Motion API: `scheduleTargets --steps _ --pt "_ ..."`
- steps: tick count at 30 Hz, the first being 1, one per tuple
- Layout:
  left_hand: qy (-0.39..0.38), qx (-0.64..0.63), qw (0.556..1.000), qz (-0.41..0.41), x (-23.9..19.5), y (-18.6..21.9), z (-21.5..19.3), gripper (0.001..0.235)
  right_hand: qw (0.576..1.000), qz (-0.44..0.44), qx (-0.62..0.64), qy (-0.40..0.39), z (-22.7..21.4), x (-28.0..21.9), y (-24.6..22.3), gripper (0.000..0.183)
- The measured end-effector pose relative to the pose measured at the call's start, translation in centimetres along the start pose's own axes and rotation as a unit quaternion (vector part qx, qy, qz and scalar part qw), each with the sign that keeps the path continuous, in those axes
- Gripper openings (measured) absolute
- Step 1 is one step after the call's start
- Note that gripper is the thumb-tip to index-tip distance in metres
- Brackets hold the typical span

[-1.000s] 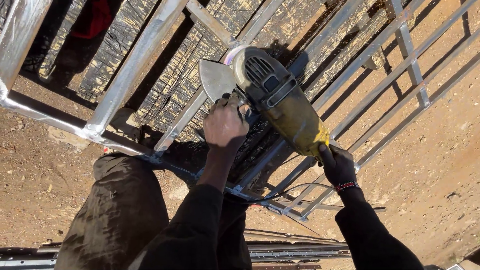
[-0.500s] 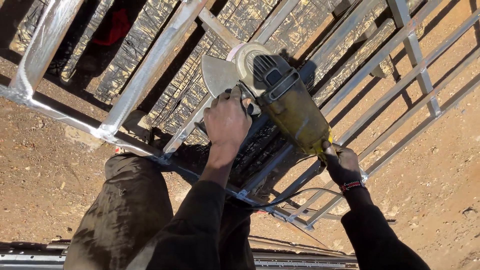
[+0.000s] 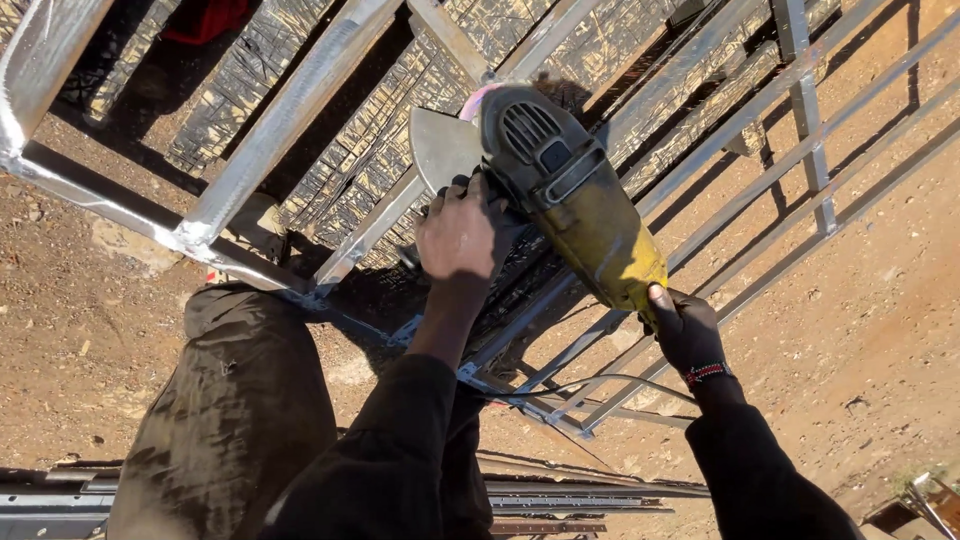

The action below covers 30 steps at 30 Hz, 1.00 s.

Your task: Smoothing weld joints on a metal gate frame using a handheld angle grinder.

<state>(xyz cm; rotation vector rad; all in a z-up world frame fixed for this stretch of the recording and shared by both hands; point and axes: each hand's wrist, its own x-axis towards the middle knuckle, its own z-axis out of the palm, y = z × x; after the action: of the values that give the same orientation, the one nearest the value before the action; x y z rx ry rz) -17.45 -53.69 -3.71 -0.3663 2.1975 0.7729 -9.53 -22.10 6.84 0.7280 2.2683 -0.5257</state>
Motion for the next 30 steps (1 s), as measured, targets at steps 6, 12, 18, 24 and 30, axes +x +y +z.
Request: scheduleTargets --steps 6,12,18,24,30 --pt "0.014 -0.058 0.998 0.033 0.6 0.5 2.0 0.029 1.0 -0.007 0.004 0.011 -0.9 -0.5 -1.2 0.059" --pt "-0.013 -0.029 0.999 0.032 -0.5 0.8 0.2 0.033 1.0 -0.011 0.024 0.001 -1.4 -2.1 -3.5 0.058" --pt "0.088 -0.116 0.988 0.054 3.8 -3.2 11.7 0.042 0.998 0.001 0.046 0.036 0.5 -1.0 -0.9 0.061" --pt "0.086 0.061 0.99 0.091 1.5 -1.3 3.7 0.036 0.998 0.048 0.039 0.017 3.0 -2.6 -2.4 0.067" --pt "0.067 0.122 0.988 0.061 0.4 0.4 0.8 0.023 0.998 0.044 0.034 0.035 3.3 -2.5 -3.9 0.063"
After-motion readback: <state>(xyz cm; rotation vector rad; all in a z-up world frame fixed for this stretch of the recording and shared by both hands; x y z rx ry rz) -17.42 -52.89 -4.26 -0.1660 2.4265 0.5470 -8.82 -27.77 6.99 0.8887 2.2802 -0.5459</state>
